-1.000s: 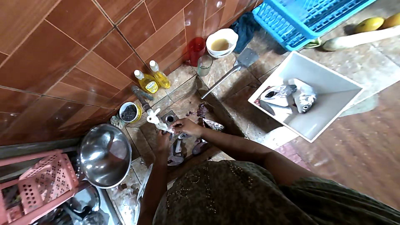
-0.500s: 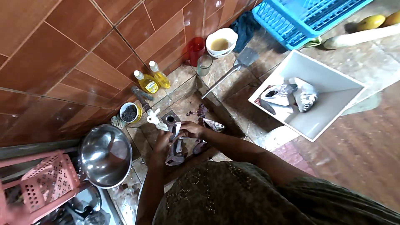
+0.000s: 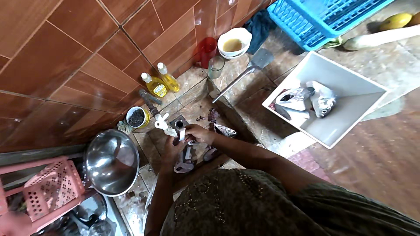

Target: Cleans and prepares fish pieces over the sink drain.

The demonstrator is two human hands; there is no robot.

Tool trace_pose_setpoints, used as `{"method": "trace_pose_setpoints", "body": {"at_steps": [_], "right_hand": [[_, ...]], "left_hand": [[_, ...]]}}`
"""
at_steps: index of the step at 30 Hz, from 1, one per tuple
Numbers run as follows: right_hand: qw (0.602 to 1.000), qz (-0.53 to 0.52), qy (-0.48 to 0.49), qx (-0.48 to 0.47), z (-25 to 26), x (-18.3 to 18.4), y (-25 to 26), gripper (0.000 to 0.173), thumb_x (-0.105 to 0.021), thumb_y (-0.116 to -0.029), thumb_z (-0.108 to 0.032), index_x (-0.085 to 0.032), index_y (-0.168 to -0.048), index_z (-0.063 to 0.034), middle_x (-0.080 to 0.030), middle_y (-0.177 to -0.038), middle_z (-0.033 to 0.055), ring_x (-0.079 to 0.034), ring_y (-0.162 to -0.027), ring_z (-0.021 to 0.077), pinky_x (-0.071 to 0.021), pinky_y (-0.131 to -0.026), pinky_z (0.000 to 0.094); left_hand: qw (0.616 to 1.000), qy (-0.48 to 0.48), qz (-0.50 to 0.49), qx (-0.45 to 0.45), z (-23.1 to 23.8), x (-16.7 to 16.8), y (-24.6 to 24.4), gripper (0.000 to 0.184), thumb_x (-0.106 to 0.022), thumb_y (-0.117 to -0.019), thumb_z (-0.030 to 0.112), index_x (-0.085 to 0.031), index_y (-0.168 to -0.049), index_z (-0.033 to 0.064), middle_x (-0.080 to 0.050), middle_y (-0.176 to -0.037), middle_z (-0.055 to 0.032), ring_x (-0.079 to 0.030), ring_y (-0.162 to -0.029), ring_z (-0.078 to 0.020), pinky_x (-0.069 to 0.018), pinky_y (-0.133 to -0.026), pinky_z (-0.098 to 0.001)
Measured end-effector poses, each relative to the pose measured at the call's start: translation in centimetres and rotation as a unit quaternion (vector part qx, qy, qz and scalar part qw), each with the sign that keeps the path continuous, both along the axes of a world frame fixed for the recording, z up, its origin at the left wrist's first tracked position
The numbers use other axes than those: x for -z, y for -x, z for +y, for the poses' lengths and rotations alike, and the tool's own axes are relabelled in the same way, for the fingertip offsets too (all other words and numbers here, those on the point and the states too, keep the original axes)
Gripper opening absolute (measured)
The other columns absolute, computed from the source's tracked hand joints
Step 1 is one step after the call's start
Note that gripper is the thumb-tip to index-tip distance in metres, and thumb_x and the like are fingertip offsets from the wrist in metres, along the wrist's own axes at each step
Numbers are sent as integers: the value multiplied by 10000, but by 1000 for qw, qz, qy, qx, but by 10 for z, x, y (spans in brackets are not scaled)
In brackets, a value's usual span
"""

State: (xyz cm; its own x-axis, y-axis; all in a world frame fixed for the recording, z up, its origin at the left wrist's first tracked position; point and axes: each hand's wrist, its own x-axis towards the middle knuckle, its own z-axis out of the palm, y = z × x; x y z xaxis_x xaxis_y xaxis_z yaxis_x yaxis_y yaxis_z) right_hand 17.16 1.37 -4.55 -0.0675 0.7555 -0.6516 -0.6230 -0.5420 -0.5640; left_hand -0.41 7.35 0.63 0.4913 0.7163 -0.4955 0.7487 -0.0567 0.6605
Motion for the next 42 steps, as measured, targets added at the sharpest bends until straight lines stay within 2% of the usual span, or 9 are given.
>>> {"method": "trace_pose_setpoints", "body": {"at_steps": [5, 20, 23, 25, 27, 32, 35, 39, 42], "right_hand": [[1000, 12, -8, 8, -4, -9, -2, 198, -609, -975, -32, -582, -1170, -15, -651, -850, 64, -643, -682, 141, -572, -660, 289], [998, -5, -45, 39, -36, -23, -53, 96, -572, -995, -64, -607, -1081, -39, -659, -877, 42, -643, -707, 121, -570, -676, 278], [972, -232, -23, -33, -46, -18, -88, 186, -610, -1011, -103, -644, -1175, -23, -692, -1045, 81, -679, -861, 141, -588, -784, 313], [851, -493, 8, -182, -49, -1, -105, 284, -682, -960, -196, -722, -1218, -82, -635, -1329, 154, -597, -1227, 292, -512, -1005, 543], [796, -563, -2, -221, -48, 7, -103, 307, -688, -945, -231, -730, -1231, -128, -578, -1410, 202, -492, -1352, 408, -428, -1081, 634], [958, -250, -92, -103, -28, -19, -42, 356, -611, -1037, -280, -640, -1304, -47, -669, -1219, 138, -678, -983, 210, -572, -876, 399], [987, -102, -102, -65, -7, -20, -5, 377, -612, -1037, -310, -598, -1317, -57, -659, -1101, 88, -645, -852, 141, -560, -741, 315], [966, -211, -95, -115, 18, -25, 23, 348, -625, -1018, -211, -605, -1295, -2, -656, -1125, 164, -647, -910, 210, -557, -815, 390], [920, -332, -108, -175, 29, -22, 31, 367, -662, -984, -240, -640, -1239, 23, -672, -1152, 234, -651, -1070, 345, -501, -971, 552]], "left_hand": [[971, 147, -125, -142, -3, -7, -5, 259, -621, -1016, 133, -622, -1221, -25, -674, -1086, -137, -679, -895, -180, -600, -779, -351], [807, 367, -299, -354, -2, 6, -11, 384, -254, -1069, 269, -559, -1145, 48, -692, -972, -170, -691, -797, -279, -581, -656, -415], [797, 376, -320, -348, -2, 12, -10, 362, -276, -1042, 247, -568, -1126, 51, -693, -981, -176, -692, -814, -292, -582, -664, -435], [792, 389, -329, -337, -2, 14, -9, 344, -285, -1028, 233, -563, -1121, 51, -691, -986, -178, -692, -817, -292, -584, -671, -434], [791, 391, -333, -333, -2, 15, -11, 323, -297, -1024, 218, -561, -1107, 53, -685, -983, -172, -688, -816, -291, -582, -673, -440], [797, 389, -353, -300, -3, 16, -8, 308, -311, -1007, 199, -569, -1116, 71, -684, -958, -142, -681, -790, -266, -582, -660, -421], [815, 375, -345, -276, -3, 8, 0, 358, -295, -1054, 221, -579, -1185, 46, -697, -980, -146, -686, -782, -243, -586, -657, -387], [906, 282, -256, -186, 2, 8, 22, 446, -577, -1005, 157, -476, -1406, -11, -659, -1160, -164, -673, -957, -226, -594, -811, -394], [945, 205, -188, -170, 2, 12, 29, 462, -654, -983, 154, -516, -1379, -39, -646, -1221, -186, -667, -1044, -223, -584, -906, -402]]}}
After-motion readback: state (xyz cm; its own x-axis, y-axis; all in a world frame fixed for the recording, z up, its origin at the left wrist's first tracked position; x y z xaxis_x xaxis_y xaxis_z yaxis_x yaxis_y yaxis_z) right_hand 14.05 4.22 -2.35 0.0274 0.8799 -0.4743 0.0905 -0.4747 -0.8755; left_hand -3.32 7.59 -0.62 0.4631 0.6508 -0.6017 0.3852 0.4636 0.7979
